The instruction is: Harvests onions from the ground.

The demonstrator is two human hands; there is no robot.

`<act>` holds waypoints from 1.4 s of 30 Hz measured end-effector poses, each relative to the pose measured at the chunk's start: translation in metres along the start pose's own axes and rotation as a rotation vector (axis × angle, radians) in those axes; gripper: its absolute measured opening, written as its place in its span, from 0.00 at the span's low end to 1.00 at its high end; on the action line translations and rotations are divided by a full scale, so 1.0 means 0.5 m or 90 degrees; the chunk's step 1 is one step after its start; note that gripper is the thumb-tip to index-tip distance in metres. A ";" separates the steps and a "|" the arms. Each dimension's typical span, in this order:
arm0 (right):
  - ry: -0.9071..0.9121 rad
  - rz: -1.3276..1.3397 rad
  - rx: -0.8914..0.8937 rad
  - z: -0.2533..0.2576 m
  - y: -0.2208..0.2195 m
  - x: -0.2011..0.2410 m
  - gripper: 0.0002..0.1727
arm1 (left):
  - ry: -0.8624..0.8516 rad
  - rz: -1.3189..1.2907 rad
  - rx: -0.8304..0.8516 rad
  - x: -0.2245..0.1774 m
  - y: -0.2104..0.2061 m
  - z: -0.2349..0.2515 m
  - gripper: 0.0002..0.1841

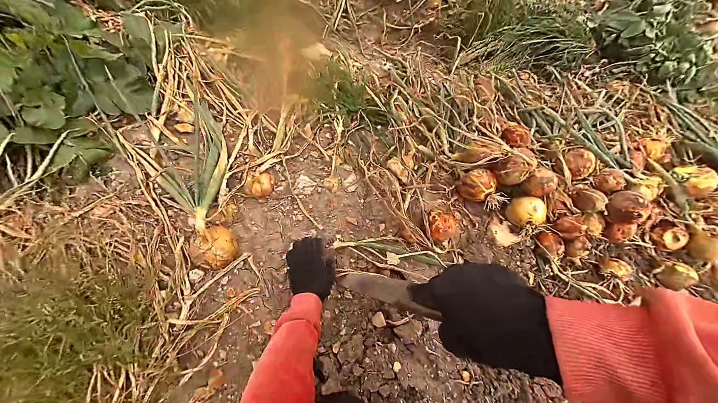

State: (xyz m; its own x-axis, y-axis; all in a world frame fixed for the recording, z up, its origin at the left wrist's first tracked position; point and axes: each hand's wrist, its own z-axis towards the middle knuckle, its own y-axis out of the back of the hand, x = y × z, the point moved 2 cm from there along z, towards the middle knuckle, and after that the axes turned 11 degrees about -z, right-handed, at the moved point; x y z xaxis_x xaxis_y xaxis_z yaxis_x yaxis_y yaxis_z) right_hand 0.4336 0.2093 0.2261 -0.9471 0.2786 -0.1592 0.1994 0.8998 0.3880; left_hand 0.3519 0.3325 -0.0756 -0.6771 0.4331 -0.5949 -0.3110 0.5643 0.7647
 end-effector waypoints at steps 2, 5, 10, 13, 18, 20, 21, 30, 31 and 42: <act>-0.020 0.020 0.032 0.011 0.007 0.024 0.24 | -0.004 -0.016 0.013 0.005 0.002 0.000 0.25; -0.049 0.034 0.071 0.019 -0.003 0.045 0.34 | -0.026 -0.043 0.017 0.011 0.005 -0.008 0.24; -0.091 0.039 0.090 0.034 -0.077 0.020 0.39 | -0.013 -0.050 0.028 0.008 0.013 -0.001 0.24; -0.088 0.105 0.046 0.059 -0.244 -0.003 0.39 | -0.008 -0.055 0.020 0.004 0.007 -0.010 0.24; -0.073 0.113 0.040 0.041 -0.172 0.035 0.41 | -0.022 -0.047 -0.021 0.014 0.014 -0.012 0.21; -0.059 0.096 0.045 0.032 -0.098 0.027 0.39 | -0.047 -0.044 -0.052 0.007 0.008 -0.005 0.20; -0.056 0.089 0.055 0.032 -0.089 0.020 0.39 | -0.056 -0.045 -0.066 0.004 0.005 -0.005 0.20; -0.024 0.123 -0.111 0.117 -0.300 -0.072 0.40 | -0.050 -0.066 -0.068 -0.012 0.031 -0.041 0.22; -0.021 0.129 -0.105 0.123 -0.310 -0.075 0.40 | -0.044 -0.053 -0.066 -0.004 0.025 -0.037 0.22; -0.010 0.258 -0.101 0.317 -0.456 -0.172 0.33 | 0.106 0.130 0.119 -0.091 0.102 0.002 0.45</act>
State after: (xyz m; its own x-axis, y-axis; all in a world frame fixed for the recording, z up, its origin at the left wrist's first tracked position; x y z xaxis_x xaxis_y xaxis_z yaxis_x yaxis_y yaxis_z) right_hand 0.5097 0.0333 0.0072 -0.7965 0.6042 0.0216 0.5117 0.6547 0.5564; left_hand 0.3673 0.3422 -0.0100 -0.8178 0.4378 -0.3735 -0.0402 0.6040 0.7960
